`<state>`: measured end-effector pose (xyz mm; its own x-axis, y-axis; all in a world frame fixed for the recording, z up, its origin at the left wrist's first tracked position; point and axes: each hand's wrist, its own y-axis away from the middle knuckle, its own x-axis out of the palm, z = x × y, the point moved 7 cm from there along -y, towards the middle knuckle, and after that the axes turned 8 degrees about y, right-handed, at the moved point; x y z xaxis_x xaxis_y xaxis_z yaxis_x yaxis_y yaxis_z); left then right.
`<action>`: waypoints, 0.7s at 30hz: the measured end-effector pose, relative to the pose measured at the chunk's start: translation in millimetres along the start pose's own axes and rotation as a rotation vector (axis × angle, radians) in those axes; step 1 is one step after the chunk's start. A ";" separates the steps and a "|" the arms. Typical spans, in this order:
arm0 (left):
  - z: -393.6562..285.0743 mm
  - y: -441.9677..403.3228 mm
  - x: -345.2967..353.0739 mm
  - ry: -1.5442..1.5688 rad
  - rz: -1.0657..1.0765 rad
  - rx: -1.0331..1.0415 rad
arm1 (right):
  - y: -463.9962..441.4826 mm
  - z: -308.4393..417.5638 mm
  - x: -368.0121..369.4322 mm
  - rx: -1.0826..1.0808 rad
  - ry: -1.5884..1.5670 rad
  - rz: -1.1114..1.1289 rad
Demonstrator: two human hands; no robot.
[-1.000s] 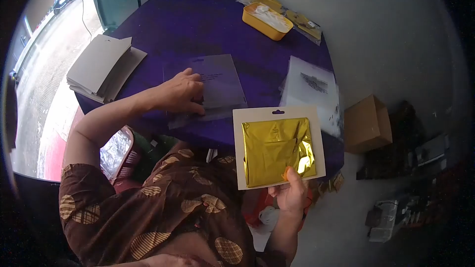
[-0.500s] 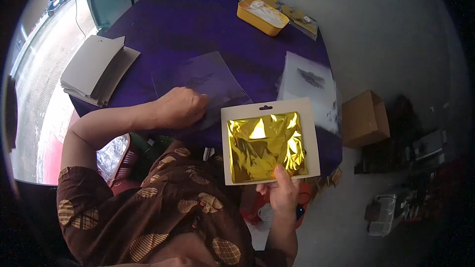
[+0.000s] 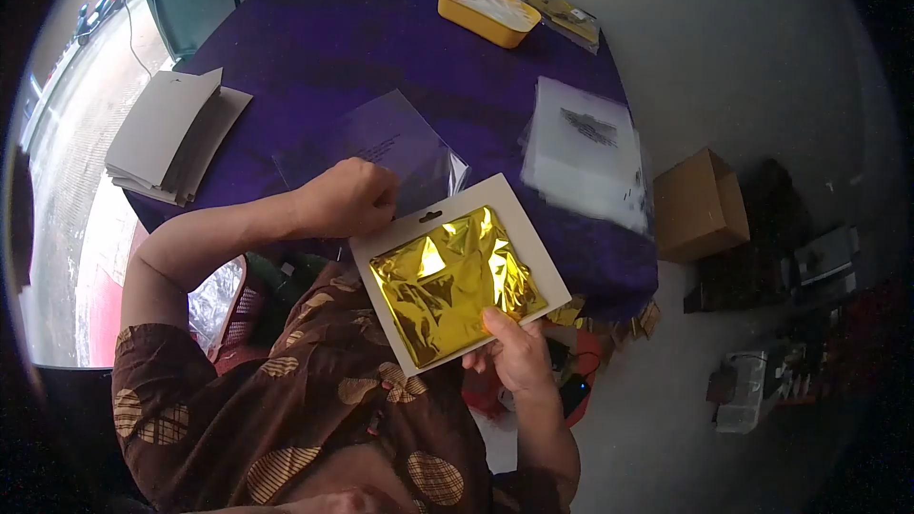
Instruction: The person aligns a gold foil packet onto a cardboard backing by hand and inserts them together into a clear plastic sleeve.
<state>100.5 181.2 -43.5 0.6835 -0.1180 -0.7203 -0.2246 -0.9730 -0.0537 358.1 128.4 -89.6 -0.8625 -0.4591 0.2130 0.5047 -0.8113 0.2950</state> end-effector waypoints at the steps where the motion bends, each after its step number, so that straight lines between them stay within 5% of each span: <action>1: 0.1 -0.3 0.6 -0.004 0.000 -0.008 | 0.0 -0.7 1.0 0.007 -0.002 0.008; 6: 0.6 -0.8 -0.2 -0.004 -0.005 -0.015 | -3.6 -5.2 -4.2 -0.063 -0.013 0.035; 13: 7.9 -14.7 -37.9 -0.460 -0.236 -0.022 | -2.6 3.8 -12.3 -0.374 0.107 0.008; 16: -36.2 3.7 -59.2 -0.287 -0.493 0.287 | 1.8 -2.3 -17.6 -0.497 0.244 -0.027; 21: -95.4 45.7 -56.9 -0.014 -0.359 0.701 | 6.2 -13.1 -14.5 -0.565 0.448 -0.086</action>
<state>117.6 124.5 61.0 0.7893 0.1872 -0.5847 -0.3804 -0.5985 -0.7051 373.3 125.3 -103.1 -0.8918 -0.3915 -0.2266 0.4427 -0.8586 -0.2586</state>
